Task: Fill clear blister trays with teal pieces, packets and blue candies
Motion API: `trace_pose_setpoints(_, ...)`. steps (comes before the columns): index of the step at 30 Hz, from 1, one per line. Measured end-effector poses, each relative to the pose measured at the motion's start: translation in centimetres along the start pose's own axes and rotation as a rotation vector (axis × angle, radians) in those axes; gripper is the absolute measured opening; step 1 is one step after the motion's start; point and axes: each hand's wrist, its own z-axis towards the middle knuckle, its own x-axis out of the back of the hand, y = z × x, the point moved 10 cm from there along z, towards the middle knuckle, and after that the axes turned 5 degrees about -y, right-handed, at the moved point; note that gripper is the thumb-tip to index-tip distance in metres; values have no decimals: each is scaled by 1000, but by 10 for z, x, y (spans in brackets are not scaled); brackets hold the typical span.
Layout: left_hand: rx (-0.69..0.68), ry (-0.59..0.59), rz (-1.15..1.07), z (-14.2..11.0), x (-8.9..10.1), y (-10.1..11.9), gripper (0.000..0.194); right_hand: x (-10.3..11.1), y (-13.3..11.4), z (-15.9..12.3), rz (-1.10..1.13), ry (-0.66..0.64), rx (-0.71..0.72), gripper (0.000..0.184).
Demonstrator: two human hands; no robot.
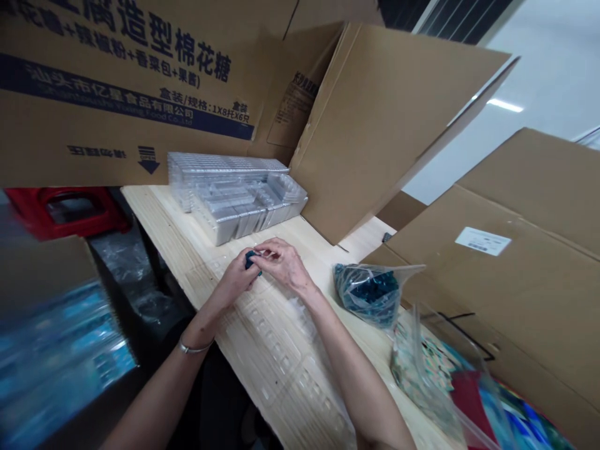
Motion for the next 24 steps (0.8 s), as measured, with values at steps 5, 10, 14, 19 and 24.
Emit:
trace_pose_setpoints(5, -134, 42, 166, 4, 6, 5, 9, -4, -9, -4, -101, 9, 66, 15)
trace_pose_setpoints(10, -265, 47, 285, 3, 6, 11, 7, -9, -18, -8, -183, 24, 125, 10)
trace_pose_setpoints(14, -238, 97, 335, 3, 13, 12, 7, -2, 6, -4, 143, 66, -38, 9)
trace_pose_setpoints(19, -123, 139, 229, 2, 30, 11, 12, 3, 68, -4, 705, 70, -329, 20)
trace_pose_setpoints(24, -22, 112, 48, 0, 34, 5, 18, 23, 111, -1, 855, 192, -370, 20)
